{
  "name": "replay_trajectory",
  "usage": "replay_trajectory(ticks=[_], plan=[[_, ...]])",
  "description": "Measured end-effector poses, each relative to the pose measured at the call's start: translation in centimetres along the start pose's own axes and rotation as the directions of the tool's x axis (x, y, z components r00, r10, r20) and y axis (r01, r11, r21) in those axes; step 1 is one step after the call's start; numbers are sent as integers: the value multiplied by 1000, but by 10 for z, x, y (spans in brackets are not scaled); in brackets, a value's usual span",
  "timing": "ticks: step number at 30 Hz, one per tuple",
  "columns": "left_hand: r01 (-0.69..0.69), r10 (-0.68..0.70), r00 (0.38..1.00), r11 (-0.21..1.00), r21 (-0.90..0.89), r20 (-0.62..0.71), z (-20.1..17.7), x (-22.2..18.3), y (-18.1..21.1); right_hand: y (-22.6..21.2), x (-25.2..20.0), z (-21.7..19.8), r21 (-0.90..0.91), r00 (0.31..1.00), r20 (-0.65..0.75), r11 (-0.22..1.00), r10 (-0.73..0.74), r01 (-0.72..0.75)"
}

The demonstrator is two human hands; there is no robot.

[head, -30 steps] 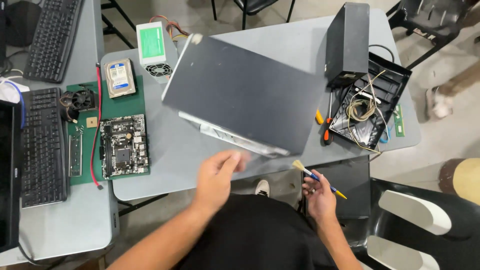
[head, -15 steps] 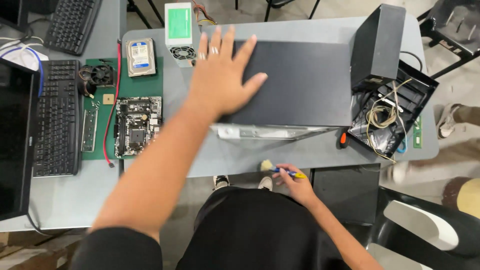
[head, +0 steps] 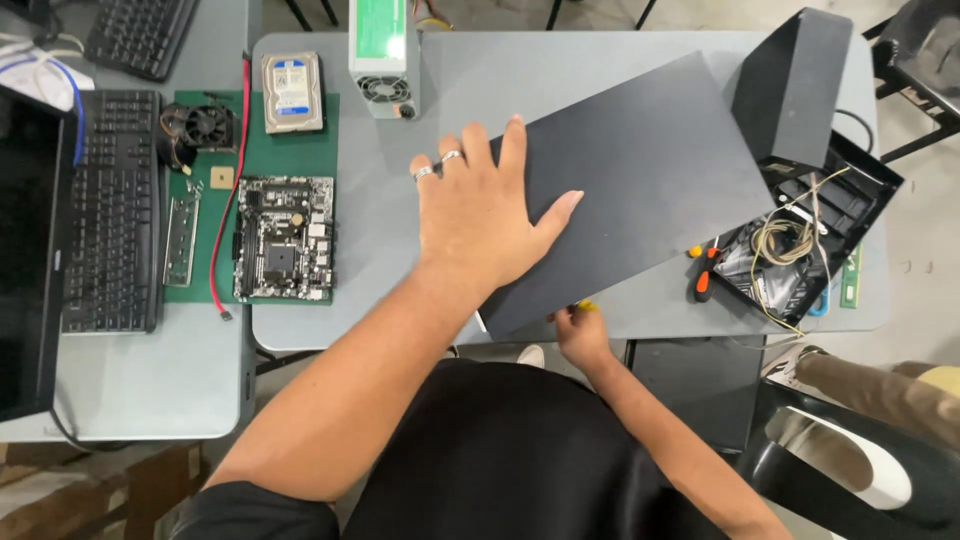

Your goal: Cleaning the internal and external parts of a computer chassis using a brush to remove dust.

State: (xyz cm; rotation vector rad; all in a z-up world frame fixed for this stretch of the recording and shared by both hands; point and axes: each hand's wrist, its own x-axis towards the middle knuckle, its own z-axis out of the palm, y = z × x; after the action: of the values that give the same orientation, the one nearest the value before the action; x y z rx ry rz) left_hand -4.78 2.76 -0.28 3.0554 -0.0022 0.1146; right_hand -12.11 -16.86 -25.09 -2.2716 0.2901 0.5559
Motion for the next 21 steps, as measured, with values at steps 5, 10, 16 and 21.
replay_trajectory(ticks=[5, 10, 16, 21], plan=[[-20, 16, 999, 998, -59, -52, -4, -2, -3, 15, 3, 1, -142, 998, -58, 989, 24, -32], [-150, 120, 980, 970, -193, -161, -6, -5, -8, 7, -13, 7, -28, 986, -137, 995, 90, -94], [-188, 150, 972, 957, -222, -179, -7, -6, -9, -5, -13, 11, -24, 978, -149, 988, 147, -153], [-292, 227, 930, 934, -206, -291, -5, -6, -12, -18, -12, 21, 9, 961, -185, 978, 208, -210]])
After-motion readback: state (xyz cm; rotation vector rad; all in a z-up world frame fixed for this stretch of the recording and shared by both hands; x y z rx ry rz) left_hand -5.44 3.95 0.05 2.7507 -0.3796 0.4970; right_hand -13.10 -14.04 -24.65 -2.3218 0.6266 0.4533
